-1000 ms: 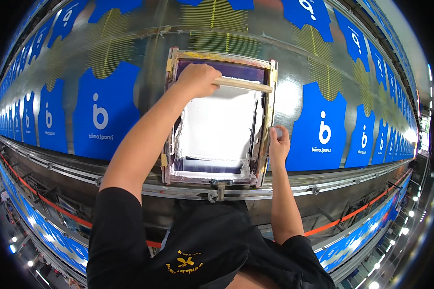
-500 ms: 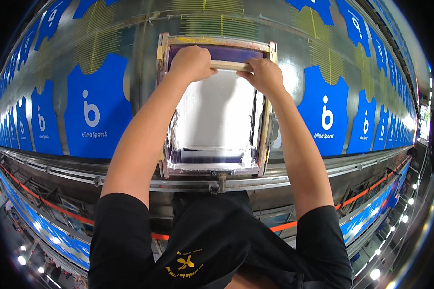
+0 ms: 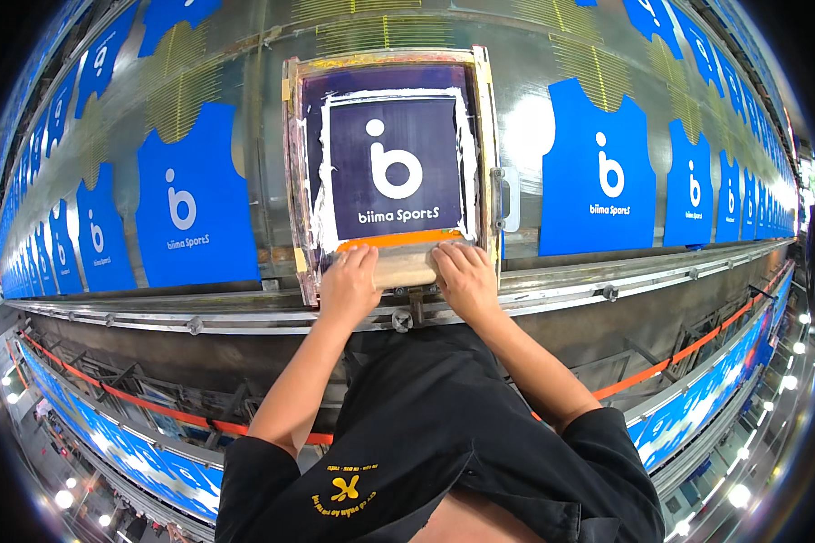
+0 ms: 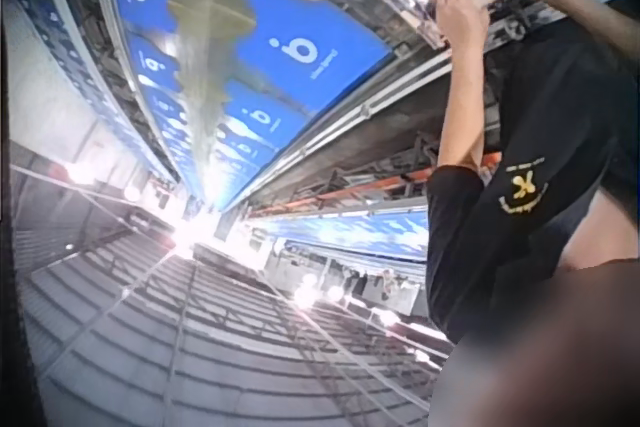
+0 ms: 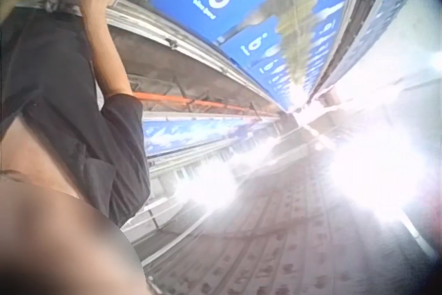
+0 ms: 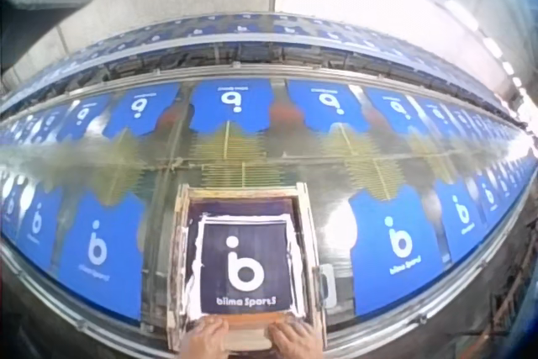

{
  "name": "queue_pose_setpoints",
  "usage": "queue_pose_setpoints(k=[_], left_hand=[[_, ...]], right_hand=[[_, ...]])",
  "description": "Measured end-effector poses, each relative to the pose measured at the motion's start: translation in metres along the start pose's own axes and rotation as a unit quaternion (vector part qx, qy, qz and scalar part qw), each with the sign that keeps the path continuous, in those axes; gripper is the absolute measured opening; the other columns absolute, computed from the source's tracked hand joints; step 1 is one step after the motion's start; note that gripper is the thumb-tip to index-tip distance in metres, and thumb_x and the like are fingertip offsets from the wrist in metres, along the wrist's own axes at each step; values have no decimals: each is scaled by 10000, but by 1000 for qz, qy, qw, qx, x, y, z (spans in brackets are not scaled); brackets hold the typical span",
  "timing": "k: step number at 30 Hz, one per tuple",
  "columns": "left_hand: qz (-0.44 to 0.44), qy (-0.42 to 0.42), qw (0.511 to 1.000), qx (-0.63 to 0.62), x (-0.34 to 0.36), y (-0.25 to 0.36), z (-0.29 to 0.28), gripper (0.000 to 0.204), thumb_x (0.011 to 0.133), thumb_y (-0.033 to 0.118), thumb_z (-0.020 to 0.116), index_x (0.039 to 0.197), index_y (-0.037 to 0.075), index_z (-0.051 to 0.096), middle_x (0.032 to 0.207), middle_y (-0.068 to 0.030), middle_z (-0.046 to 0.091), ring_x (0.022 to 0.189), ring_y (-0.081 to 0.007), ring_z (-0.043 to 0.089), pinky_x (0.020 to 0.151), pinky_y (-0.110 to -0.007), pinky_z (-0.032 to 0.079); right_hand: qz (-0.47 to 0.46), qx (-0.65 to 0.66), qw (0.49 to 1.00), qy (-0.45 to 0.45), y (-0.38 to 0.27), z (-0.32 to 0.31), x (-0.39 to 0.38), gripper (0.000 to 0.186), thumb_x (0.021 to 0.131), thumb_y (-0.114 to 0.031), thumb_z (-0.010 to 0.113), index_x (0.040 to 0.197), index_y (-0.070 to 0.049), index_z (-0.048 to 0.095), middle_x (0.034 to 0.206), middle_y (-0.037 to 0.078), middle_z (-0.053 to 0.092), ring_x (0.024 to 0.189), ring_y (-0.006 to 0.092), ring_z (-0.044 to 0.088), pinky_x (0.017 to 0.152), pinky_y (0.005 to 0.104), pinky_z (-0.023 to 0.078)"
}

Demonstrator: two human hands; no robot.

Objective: The person uses a squeegee to pull white ink across a screen printing frame, applying ink to a blue garment with a 'b' logo. The person repeatedly lifts the frame, repositions it, and continues the squeegee strokes across the same garment.

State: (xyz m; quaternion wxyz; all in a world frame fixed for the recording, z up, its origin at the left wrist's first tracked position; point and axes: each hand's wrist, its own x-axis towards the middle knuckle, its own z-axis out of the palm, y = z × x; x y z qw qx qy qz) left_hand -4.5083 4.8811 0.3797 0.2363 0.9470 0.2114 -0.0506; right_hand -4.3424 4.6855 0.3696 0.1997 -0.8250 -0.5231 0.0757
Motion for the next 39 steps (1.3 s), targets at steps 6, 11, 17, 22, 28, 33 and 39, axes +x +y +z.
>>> queue_pose_setpoints(k=[6, 11, 17, 22, 28, 33, 39], left_hand=[[23, -54, 998, 12, -43, 24, -25, 580, 754, 181, 869, 1295, 48, 705, 1284, -163, 721, 1197, -383, 695, 1033, -473, 567], [-3, -205, 979, 3, 43, 6, -78, 338, 860, 389, 820, 902, 58, 766, 930, -160, 776, 859, -364, 761, 766, -514, 608], [-2, -159, 984, 83, 246, -36, -132, 441, 878, 498, 798, 955, 64, 818, 937, -186, 787, 919, -358, 771, 841, -474, 611], [-8, -87, 990, 112, 293, -53, -120, 386, 840, 492, 819, 946, 121, 809, 918, -158, 783, 881, -373, 759, 794, -487, 598], [-21, -38, 996, 80, 158, -40, -47, 329, 815, 370, 828, 1075, 170, 801, 974, -101, 782, 930, -335, 767, 776, -490, 615], [-31, -96, 994, 53, 44, -1, -28, 565, 749, 233, 873, 1269, 56, 743, 1297, -108, 756, 1209, -261, 715, 992, -424, 603], [0, -104, 993, 62, 140, -23, -75, 388, 832, 518, 838, 886, 140, 769, 872, -123, 767, 804, -349, 759, 727, -493, 609]], right_hand=[[-41, 12, 997, -70, -15, -32, -34, 470, 735, -163, 820, 1188, -100, 713, 1198, 61, 721, 1102, 269, 674, 953, 427, 521], [-32, 38, 997, -52, 13, -53, 34, 195, 762, -167, 835, 909, -143, 710, 804, 42, 655, 763, 267, 665, 690, 434, 536], [55, 9, 997, -56, 89, -55, 229, 268, 888, -343, 835, 889, -117, 692, 881, 56, 689, 817, 300, 708, 719, 440, 572], [68, -57, 996, -21, 107, -31, 277, 281, 831, -329, 882, 920, -111, 728, 921, 61, 749, 897, 309, 716, 759, 448, 578], [16, -53, 998, -41, 72, -8, 145, 304, 745, -196, 873, 981, -116, 700, 872, 61, 684, 855, 299, 654, 791, 428, 550], [-30, 10, 999, 25, 20, -17, 43, 298, 696, -121, 821, 956, -117, 675, 877, 57, 669, 819, 268, 626, 758, 410, 519], [-26, -18, 999, 19, 60, -33, 128, 251, 751, -245, 873, 774, -152, 640, 746, 32, 637, 740, 253, 670, 659, 420, 542]])
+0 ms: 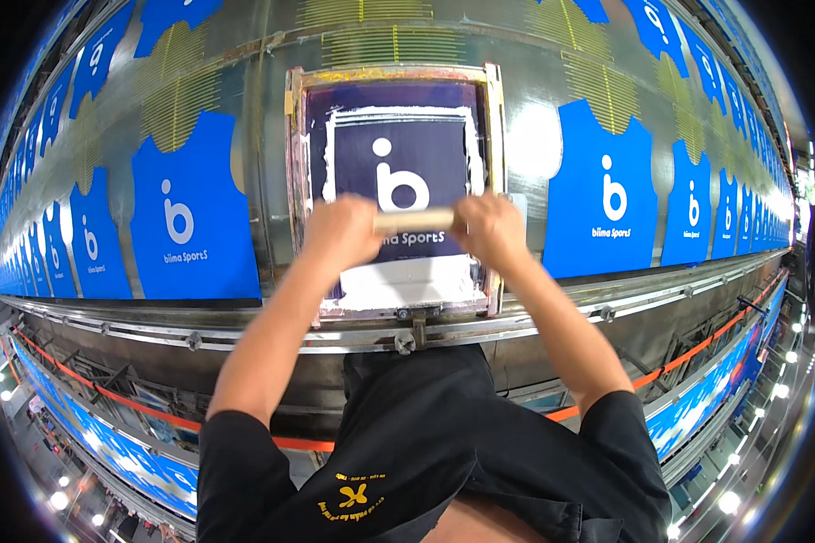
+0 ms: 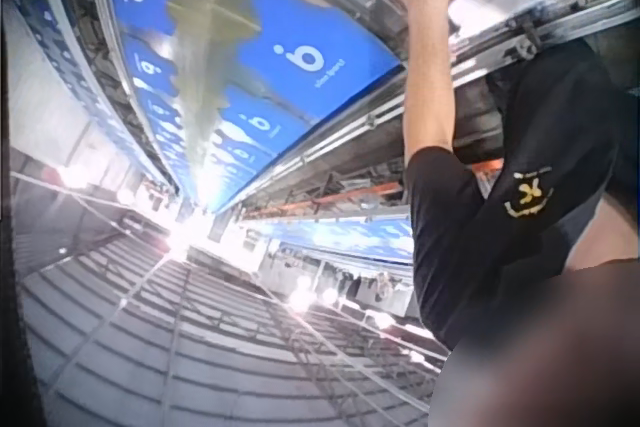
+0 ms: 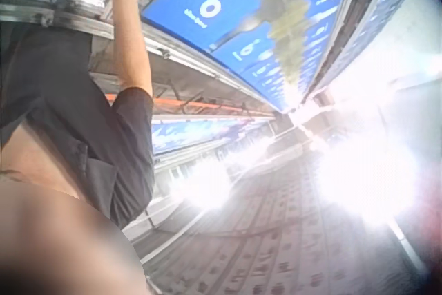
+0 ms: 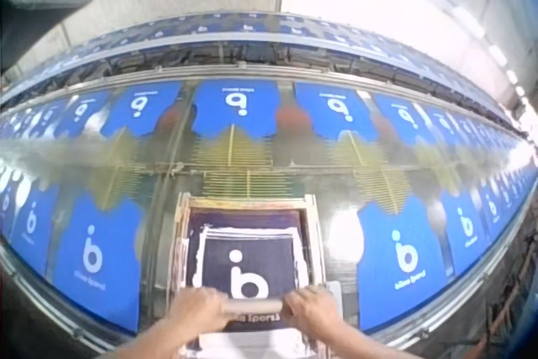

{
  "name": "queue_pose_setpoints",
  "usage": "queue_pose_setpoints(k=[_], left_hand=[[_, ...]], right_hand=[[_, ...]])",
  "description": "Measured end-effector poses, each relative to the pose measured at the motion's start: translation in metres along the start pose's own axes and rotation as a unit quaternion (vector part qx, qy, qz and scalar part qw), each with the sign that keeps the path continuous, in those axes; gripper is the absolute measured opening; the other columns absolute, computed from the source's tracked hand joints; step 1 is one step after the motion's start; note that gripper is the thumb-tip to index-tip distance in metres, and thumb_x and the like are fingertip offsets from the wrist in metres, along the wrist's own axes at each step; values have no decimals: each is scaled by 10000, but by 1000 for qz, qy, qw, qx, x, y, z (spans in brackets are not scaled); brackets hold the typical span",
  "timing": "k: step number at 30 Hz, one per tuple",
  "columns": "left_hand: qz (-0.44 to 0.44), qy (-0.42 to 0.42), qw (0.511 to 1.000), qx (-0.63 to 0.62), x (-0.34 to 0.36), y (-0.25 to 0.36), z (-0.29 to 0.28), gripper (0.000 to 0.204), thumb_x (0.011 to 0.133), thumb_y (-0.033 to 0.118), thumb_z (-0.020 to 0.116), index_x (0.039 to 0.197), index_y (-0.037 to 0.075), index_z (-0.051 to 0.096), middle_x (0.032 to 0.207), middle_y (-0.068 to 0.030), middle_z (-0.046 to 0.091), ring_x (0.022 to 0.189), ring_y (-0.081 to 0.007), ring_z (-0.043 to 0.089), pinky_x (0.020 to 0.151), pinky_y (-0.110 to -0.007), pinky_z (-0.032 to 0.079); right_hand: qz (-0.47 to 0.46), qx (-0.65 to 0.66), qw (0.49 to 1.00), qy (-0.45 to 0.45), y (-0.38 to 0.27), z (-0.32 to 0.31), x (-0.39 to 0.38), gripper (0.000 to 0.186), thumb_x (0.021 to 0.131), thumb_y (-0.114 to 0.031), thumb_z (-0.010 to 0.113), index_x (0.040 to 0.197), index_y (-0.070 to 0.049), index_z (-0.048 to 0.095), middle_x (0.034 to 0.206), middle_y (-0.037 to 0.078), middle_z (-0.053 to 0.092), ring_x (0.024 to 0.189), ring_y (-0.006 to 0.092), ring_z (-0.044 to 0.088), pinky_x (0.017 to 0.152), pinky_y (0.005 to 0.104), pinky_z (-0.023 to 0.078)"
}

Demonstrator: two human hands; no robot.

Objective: The person uses a squeegee to pull white ink across a screen printing frame, applying ink to a blue garment with a 'b' logo. The person repeatedly lifts the frame, repositions it, and continues the squeegee strokes across the same garment.

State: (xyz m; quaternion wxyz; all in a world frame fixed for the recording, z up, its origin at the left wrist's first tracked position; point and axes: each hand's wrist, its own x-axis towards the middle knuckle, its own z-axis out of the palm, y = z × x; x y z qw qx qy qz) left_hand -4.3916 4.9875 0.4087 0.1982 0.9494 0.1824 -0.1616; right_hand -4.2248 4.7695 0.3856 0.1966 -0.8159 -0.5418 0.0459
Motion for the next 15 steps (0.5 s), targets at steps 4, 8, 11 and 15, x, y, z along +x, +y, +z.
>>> queue_pose_setpoints(k=[4, 8, 11, 15], left_hand=[[7, 49, 998, 45, 116, -27, -69, 425, 813, 545, 844, 897, 129, 822, 848, -154, 780, 819, -363, 763, 745, -488, 606], [-5, 58, 998, 36, 156, -41, -71, 414, 797, 507, 853, 895, 107, 817, 852, -158, 780, 822, -370, 758, 759, -493, 597], [-6, 100, 995, 25, 119, -35, -32, 382, 800, 489, 843, 878, 116, 816, 856, -158, 781, 819, -374, 754, 752, -494, 595], [-52, 49, 997, -10, 7, -2, 30, 365, 798, 355, 837, 1114, 174, 806, 1020, -115, 775, 938, -342, 761, 811, -500, 606]], right_hand=[[76, -15, 996, -38, 45, -12, 123, 315, 836, -430, 858, 844, -143, 730, 864, 51, 737, 890, 291, 725, 754, 449, 587], [110, -50, 992, -20, 58, 9, 161, 353, 843, -463, 850, 883, -128, 743, 884, 43, 743, 963, 284, 725, 800, 434, 585], [69, -30, 997, 2, 51, 27, 108, 311, 765, -341, 908, 907, -130, 729, 846, 38, 723, 899, 287, 707, 766, 433, 582], [15, -25, 1000, -11, 10, 33, -2, 360, 661, -183, 918, 941, -145, 696, 828, 41, 675, 813, 281, 658, 746, 423, 560]])
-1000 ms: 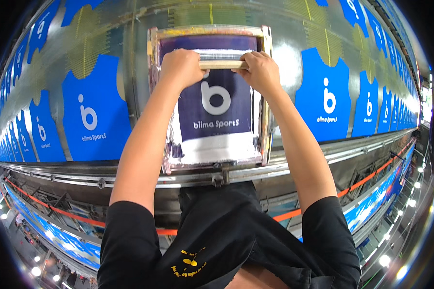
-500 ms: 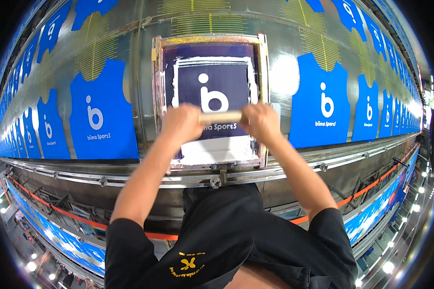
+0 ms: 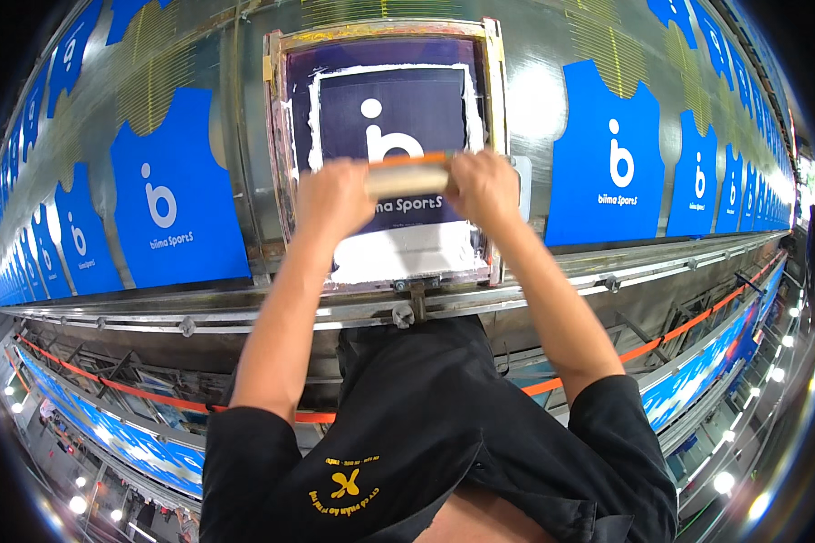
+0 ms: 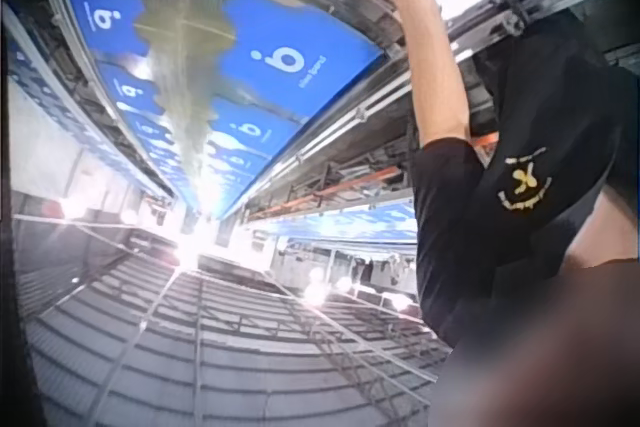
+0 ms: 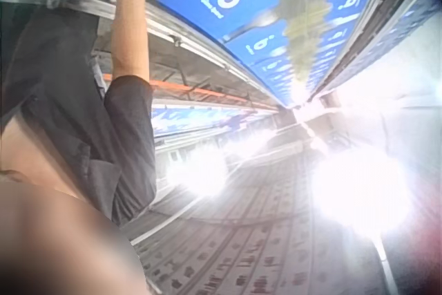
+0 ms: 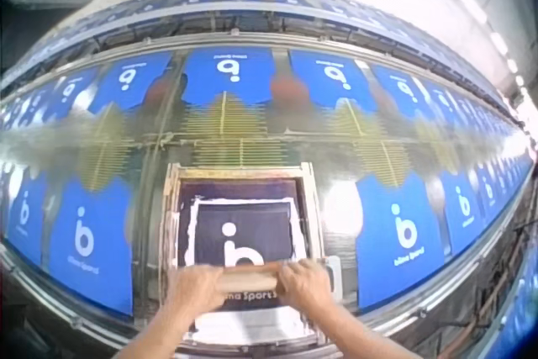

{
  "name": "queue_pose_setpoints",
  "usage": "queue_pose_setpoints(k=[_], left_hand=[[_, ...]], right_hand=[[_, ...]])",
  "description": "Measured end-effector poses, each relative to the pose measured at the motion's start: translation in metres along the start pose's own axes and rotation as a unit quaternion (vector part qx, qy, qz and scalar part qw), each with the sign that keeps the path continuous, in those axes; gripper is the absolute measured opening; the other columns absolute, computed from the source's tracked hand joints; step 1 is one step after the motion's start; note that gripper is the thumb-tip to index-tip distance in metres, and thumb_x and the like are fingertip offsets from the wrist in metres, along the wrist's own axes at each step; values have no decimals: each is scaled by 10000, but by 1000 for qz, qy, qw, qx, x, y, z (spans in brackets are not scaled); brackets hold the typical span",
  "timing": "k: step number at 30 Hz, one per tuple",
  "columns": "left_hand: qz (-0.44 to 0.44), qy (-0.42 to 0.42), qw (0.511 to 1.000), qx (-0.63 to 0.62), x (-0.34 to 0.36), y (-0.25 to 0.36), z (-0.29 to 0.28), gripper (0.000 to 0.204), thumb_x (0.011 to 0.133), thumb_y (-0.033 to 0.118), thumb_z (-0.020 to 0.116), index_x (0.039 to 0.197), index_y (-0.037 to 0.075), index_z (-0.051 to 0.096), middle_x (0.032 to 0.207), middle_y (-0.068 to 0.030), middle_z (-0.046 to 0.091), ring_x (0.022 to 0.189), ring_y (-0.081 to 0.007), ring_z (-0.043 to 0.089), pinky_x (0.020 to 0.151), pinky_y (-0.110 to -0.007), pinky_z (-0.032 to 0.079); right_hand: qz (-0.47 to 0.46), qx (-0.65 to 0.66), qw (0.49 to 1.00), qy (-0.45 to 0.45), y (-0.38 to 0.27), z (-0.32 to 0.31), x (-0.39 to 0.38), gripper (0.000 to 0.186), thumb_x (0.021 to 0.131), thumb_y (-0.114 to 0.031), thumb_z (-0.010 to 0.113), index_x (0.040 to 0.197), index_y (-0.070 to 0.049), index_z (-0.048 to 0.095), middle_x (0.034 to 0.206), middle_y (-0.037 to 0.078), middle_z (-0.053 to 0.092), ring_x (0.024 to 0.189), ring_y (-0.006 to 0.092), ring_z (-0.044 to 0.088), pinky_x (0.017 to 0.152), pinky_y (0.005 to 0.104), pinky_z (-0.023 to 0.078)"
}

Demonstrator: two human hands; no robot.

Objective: The person uses a squeegee to pull white ink across a screen printing frame, applying ink to a blue garment with a 'b' logo. The person repeatedly lifts the frame, repositions it, and continues the squeegee strokes across the same garment.

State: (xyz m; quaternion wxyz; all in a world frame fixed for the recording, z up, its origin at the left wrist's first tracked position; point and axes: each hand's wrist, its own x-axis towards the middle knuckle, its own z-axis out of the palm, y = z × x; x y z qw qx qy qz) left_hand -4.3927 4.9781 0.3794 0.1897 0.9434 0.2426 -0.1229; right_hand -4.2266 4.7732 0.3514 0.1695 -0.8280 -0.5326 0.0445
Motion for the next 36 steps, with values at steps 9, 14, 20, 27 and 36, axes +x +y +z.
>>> queue_pose_setpoints(k=[9, 14, 20, 27, 36], left_hand=[[75, 11, 996, -41, -109, 26, 25, 374, 804, 409, 852, 967, 83, 768, 941, -89, 770, 925, -299, 755, 746, -457, 615], [120, -6, 993, 0, -59, 33, 22, 611, 832, 694, 760, 812, 84, 743, 827, -105, 757, 796, -318, 747, 687, -464, 593], [54, -235, 967, -82, -25, 22, 14, 771, 679, 738, 858, 974, 26, 820, 862, -197, 775, 845, -364, 761, 762, -442, 589], [92, -199, 973, -68, 33, -14, -51, 698, 719, 726, 824, 1071, 123, 831, 994, -181, 795, 948, -370, 764, 869, -468, 596], [176, 28, 983, -31, 142, -42, -85, 390, 840, 460, 836, 1078, 154, 799, 970, -122, 789, 977, -339, 752, 866, -481, 580]], right_hand=[[-13, 82, 996, -17, -39, -27, -99, 298, 712, -235, 912, 857, -123, 678, 858, 27, 698, 802, 264, 663, 724, 411, 534], [76, 71, 985, -135, -18, -28, -66, 509, 735, -559, 896, 807, -89, 715, 795, 86, 732, 821, 318, 736, 736, 469, 578], [130, 95, 935, -316, -14, -28, -42, 699, 776, -732, 815, 894, -46, 749, 843, 165, 752, 836, 371, 740, 736, 471, 565], [305, 314, 889, 134, 49, -40, -20, 370, 1043, -353, 710, 1021, 10, 778, 819, 91, 723, 769, 139, 618, 731, 327, 520], [520, 469, 713, 44, 62, -6, -35, 379, 1028, -375, 749, 1211, -44, 719, 676, -68, 494, 515, 40, 416, 452, 246, 304]])
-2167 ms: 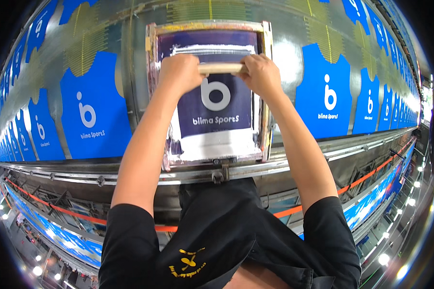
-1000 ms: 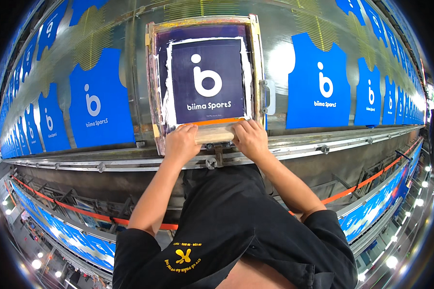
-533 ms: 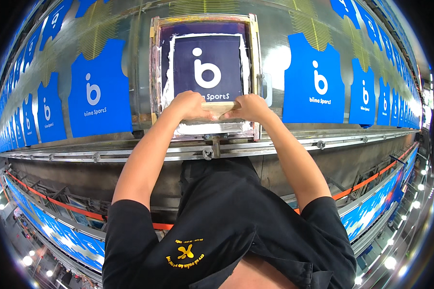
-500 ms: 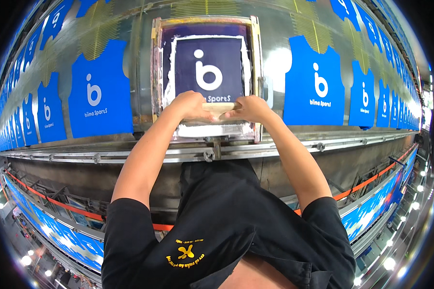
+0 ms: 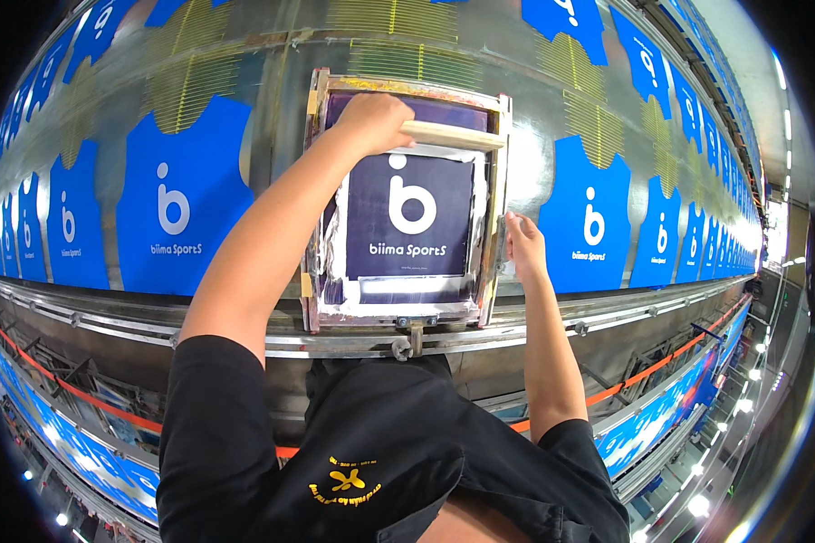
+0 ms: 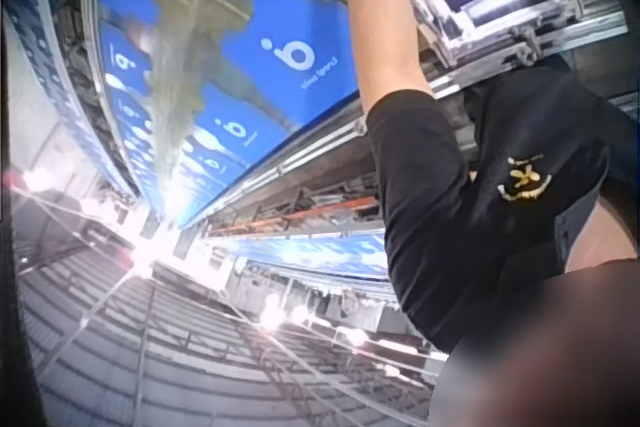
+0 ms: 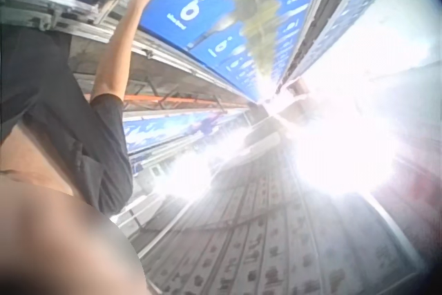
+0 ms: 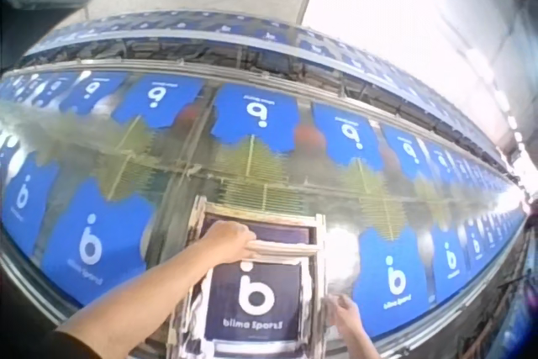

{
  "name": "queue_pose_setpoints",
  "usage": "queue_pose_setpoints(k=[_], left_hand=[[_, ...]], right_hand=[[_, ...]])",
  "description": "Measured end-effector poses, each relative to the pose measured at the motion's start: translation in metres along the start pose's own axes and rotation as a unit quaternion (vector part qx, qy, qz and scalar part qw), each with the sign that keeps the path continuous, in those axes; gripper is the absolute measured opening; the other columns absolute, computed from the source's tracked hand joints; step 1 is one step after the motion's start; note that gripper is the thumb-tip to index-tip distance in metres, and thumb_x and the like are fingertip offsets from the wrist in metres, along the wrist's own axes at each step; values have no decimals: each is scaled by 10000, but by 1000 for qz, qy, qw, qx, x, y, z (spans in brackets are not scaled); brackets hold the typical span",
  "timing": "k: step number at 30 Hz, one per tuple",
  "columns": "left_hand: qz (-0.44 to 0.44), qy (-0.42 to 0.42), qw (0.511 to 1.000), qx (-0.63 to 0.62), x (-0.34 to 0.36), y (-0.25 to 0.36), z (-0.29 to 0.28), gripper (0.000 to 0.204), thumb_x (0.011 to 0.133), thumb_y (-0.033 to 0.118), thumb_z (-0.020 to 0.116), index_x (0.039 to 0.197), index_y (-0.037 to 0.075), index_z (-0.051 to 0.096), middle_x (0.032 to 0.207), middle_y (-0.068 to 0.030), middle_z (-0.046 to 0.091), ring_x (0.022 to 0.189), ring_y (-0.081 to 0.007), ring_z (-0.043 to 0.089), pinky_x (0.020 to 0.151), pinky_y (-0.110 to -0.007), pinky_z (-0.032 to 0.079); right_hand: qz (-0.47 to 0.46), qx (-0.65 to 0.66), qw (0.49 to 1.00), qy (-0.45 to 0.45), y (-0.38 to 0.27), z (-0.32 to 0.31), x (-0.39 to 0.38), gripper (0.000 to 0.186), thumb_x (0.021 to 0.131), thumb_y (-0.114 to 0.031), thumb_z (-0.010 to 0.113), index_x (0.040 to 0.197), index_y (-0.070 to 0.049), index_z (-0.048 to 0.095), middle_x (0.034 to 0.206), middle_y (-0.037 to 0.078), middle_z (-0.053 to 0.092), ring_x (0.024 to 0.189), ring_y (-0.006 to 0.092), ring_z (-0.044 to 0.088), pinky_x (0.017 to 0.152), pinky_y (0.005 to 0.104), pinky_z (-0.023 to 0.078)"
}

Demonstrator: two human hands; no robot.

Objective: The person uses a squeegee to pull white ink across a screen printing frame, applying ink to a blue garment with a 'b' logo. The person repeatedly lifts the frame, repositions it, and continues the squeegee strokes across the same garment.

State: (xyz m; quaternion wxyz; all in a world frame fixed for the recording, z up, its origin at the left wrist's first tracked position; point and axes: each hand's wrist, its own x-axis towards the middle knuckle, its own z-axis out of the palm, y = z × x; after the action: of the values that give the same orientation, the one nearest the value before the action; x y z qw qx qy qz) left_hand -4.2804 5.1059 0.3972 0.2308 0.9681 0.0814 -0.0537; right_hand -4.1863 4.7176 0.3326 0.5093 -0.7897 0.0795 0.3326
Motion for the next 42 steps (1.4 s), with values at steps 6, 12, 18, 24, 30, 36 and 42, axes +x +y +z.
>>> queue_pose_setpoints(k=[6, 12, 18, 24, 30, 36, 42], left_hand=[[-26, 24, 997, -70, -34, 5, 24, 415, 844, 328, 859, 1228, 200, 768, 1163, -26, 779, 1117, -315, 704, 949, -470, 567], [-2, 72, 996, -56, -178, 72, 95, 520, 809, 206, 837, 1319, 207, 735, 1326, -10, 724, 1156, -274, 674, 979, -446, 557], [24, 143, 986, -84, -297, 141, 134, 616, 746, 65, 768, 1356, 119, 698, 1382, -44, 688, 1261, -272, 617, 1066, -455, 479], [-3, 113, 986, -125, -336, 76, 94, 639, 746, -21, 700, 1375, 87, 679, 1407, -104, 683, 1291, -324, 615, 1103, -455, 481], [-72, 89, 989, -90, -416, -49, 36, 557, 741, 11, 737, 1294, 79, 739, 1337, -105, 732, 1291, -309, 645, 1053, -431, 544], [-92, 49, 990, -95, -498, -173, -19, 515, 731, 24, 782, 1242, 80, 758, 1292, -104, 751, 1231, -322, 678, 1049, -431, 546], [-39, 42, 998, 9, -521, -206, -40, 547, 737, 63, 808, 1278, 49, 729, 1243, -139, 760, 1194, -339, 689, 1008, -443, 559]], right_hand=[[-21, 1, 1000, 23, -35, 2, -22, 355, 1031, -339, 744, 1205, -31, 724, 668, -80, 487, 513, 26, 393, 447, 244, 270], [-53, 26, 998, 23, -44, -1, -34, 345, 1018, -310, 750, 1197, -15, 734, 716, -40, 555, 516, 44, 426, 449, 259, 284], [-156, 18, 983, 95, -38, 9, -36, 352, 1018, -326, 755, 1248, -60, 738, 742, -60, 547, 568, 38, 389, 466, 248, 270], [-214, 28, 974, 73, -44, 72, -81, 328, 1052, -301, 713, 1211, -16, 748, 986, 30, 717, 818, 89, 593, 727, 268, 485], [-219, 47, 973, 54, -13, 247, -121, 290, 1063, -299, 712, 1185, -37, 736, 820, -33, 619, 712, 54, 485, 616, 264, 395], [-278, -23, 953, 120, 7, 409, -169, 226, 1049, -244, 721, 1128, -34, 748, 824, -26, 624, 729, 46, 495, 619, 248, 409], [-130, -51, 983, 119, -2, 465, -182, 325, 987, -418, 726, 1124, -125, 760, 681, 65, 648, 628, 179, 599, 632, 394, 488]])
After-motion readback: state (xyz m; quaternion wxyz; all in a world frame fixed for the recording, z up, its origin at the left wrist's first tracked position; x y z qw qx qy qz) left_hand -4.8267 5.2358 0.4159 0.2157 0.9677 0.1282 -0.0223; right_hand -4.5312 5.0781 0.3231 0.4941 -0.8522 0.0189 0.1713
